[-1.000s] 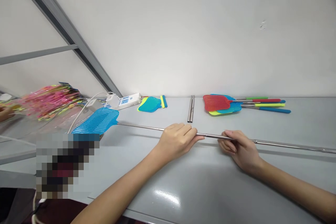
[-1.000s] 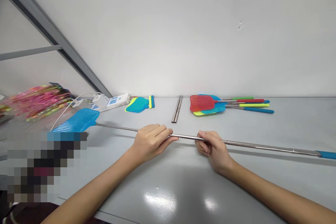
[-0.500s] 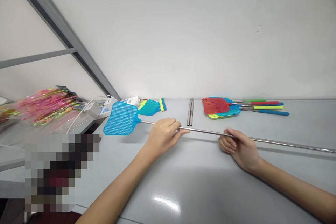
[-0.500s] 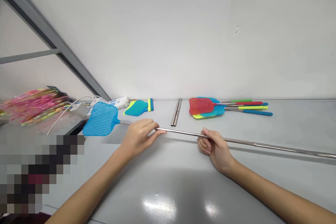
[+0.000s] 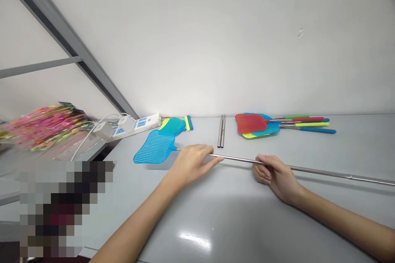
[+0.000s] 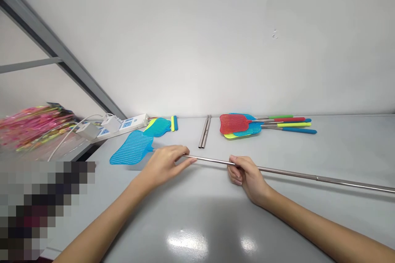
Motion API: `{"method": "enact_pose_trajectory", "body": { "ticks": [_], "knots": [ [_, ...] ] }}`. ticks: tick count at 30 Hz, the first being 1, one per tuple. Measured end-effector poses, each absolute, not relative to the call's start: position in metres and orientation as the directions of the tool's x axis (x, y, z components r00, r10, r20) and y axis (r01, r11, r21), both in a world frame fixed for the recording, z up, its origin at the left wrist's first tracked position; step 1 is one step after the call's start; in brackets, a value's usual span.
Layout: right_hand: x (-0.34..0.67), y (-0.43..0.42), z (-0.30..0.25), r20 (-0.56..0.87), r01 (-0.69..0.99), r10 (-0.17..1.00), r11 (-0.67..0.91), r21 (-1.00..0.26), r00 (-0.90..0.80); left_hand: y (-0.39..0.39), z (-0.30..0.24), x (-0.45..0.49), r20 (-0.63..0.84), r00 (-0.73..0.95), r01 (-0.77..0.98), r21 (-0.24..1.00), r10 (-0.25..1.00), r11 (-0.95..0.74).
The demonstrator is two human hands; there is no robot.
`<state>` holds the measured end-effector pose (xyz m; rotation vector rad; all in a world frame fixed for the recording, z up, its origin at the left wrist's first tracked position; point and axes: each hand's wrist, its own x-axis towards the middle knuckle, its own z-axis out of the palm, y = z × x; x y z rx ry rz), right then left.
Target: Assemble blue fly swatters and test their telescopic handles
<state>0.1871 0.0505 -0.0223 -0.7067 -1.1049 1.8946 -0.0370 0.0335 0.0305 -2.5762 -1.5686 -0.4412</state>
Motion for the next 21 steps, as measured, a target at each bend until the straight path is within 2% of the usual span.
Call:
{"method": "enact_pose_trajectory", "body": {
  "ticks": [4,10,15,21],
  "knots": [
    [0.188,0.052,-0.021,-0.074,-0.404,0.852,-0.320,-0.857,-0.518,0.040,0.035,-0.053,0.263,0.368,0.920,0.037,0.892,-0.390],
    [0.192,0.050,-0.022,-0.137,-0.269,0.746,-0.396,-0.878,-0.651,0.032,0.023,-0.043,0.324,0.416,0.902,-0.030,0.850,-0.431],
    [0.191,0.038,-0.029,-0.093,-0.082,0.717,-0.206,-0.975,-0.690,0.023,0.009,-0.029,0.328,0.511,0.841,0.002,0.795,-0.541],
    [0.189,0.032,-0.030,-0.080,-0.073,0.707,-0.183,-0.980,-0.703,0.013,0.009,-0.017,0.364,0.492,0.849,0.001,0.791,-0.529]
  ]
}}
